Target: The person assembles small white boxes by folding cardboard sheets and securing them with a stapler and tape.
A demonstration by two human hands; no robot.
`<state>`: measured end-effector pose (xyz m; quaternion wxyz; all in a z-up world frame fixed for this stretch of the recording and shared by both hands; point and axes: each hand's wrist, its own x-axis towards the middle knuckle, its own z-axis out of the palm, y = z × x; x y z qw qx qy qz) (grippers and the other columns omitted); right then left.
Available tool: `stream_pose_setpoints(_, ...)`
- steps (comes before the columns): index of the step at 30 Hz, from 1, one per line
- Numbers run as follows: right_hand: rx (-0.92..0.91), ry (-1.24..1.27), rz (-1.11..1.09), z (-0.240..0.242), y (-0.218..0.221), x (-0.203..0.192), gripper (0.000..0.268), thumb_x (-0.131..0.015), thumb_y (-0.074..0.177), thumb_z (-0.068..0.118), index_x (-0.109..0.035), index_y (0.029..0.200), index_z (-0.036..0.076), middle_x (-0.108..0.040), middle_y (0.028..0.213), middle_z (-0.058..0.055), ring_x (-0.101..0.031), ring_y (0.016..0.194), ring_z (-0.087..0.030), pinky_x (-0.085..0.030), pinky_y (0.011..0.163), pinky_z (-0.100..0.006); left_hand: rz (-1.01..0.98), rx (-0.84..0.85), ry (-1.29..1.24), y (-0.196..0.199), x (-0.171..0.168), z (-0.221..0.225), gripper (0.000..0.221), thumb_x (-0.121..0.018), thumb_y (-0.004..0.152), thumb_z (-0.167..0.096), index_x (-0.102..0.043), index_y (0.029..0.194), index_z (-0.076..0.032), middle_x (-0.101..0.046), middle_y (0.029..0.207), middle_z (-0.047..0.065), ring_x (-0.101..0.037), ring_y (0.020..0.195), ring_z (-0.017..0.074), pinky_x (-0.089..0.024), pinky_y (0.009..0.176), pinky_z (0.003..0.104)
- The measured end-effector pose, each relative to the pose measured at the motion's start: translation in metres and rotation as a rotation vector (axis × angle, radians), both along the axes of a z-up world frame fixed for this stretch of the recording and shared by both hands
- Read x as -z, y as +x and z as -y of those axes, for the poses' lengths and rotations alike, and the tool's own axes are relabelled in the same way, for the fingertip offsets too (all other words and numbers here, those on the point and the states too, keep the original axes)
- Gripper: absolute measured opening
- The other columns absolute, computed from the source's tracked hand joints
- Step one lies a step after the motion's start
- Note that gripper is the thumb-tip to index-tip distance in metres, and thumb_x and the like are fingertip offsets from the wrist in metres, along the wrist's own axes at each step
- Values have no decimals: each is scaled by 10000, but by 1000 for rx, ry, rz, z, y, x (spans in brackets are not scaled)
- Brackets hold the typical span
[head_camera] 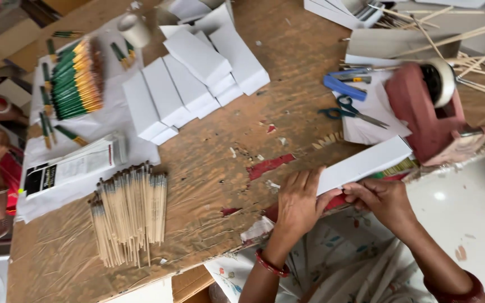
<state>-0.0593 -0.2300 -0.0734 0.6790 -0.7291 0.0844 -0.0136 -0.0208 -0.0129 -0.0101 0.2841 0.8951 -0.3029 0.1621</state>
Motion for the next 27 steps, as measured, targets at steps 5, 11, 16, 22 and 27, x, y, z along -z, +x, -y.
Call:
stream_pose_setpoints(5,-124,-332,-90,15,-12,35,277,-708,896,230,-825,1074,52,-810,884,-101,-774,691,-186,-625,644,-313,-54,-4,-220,-18,1,-33,543,-736,918,-421,-651,1359,-116,-662,1312,102,-547,1264,377,-405,1128,523)
stream_pose_setpoints(11,-160,884,-666,-46,22,-39,952,-555,810,645,-398,1591,123,-582,1440,-291,-692,1095,-414,-610,811,-498,-489,-17,-793,-45,-13,-72,709,-647,1013,-299,-345,1640,-161,-167,1783,149,-275,1592,407,-300,1253,548)
stream_pose_setpoints(16,-774,44,11,-130,88,-88,840,-534,900,505,-192,1632,275,-273,1692,-88,-420,1455,-275,-478,1065,-475,-596,91,-1209,-36,-46,-99,993,-674,874,-112,-96,1679,-174,-189,1730,175,-297,1543,339,-360,1195,492)
stream_pose_setpoints(22,-465,-745,772,-205,251,-134,618,-605,982,471,-486,1509,171,-392,1594,-205,-386,1476,-425,-372,1166,-575,-428,-273,-1263,76,-111,-212,816,-608,885,-38,-256,1614,-135,-443,1583,173,-535,1327,287,-574,1021,438)
stream_pose_setpoints(27,-188,-1164,634,-236,353,-128,804,-735,884,520,-414,1531,168,-266,1537,-345,-337,1378,-551,-356,1052,-632,-332,-354,-1132,248,-57,-333,752,-661,940,-82,-314,1608,-61,-552,1503,135,-624,1237,245,-568,1023,372)
